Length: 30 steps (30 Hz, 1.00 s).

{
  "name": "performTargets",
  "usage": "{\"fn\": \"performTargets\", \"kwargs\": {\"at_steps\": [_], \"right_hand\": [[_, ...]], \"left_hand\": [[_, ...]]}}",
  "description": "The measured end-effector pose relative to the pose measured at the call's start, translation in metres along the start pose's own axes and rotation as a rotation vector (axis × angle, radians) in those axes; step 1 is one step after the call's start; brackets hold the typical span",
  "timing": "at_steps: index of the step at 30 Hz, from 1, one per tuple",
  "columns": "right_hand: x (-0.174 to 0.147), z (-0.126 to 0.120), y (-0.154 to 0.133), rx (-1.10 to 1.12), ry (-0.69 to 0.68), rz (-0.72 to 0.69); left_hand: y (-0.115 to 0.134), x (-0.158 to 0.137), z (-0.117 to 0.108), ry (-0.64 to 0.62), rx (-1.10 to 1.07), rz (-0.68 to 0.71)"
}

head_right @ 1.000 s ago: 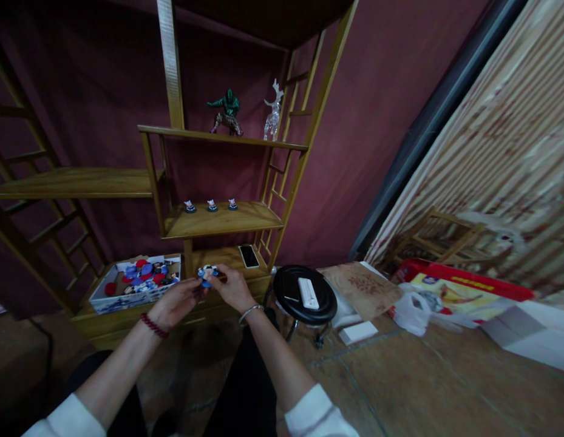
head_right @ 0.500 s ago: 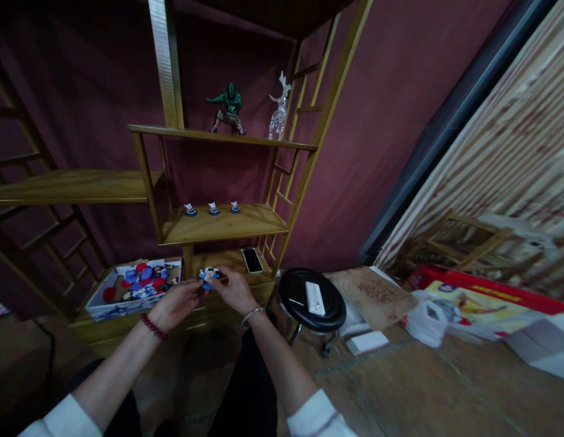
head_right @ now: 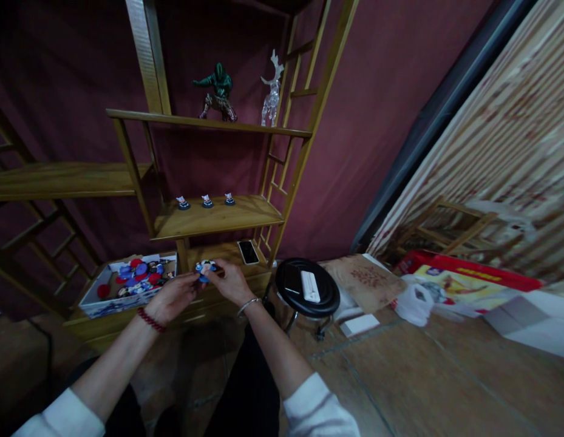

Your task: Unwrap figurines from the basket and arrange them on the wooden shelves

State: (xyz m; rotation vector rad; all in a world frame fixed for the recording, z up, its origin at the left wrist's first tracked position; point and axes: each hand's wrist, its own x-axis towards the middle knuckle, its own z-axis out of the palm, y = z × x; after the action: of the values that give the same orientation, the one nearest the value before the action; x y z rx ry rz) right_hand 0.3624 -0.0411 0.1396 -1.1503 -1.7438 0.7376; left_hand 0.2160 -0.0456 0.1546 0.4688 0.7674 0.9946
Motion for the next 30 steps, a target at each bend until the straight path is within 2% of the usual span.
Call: {"fn": "performTargets", "kwargs": {"at_steps": [10, 23, 30], "right_hand": [[-0.004, 0.002, -0.009, 0.001, -0.019, 0.009], [0.024, -0.002, 0.0, 0.051, -0.012, -0.027], [0.027, -0.007, 0.011, 0.028, 0.004, -0.022]], "left_hand": [[0.0, -0.003, -0.003, 0.011, 0.001, 0.011], [0.018, 0.013, 0.008, 0.032, 0.018, 0.043], [0.017, 0.022, 0.014, 0.052, 0.029, 0.022]]}}
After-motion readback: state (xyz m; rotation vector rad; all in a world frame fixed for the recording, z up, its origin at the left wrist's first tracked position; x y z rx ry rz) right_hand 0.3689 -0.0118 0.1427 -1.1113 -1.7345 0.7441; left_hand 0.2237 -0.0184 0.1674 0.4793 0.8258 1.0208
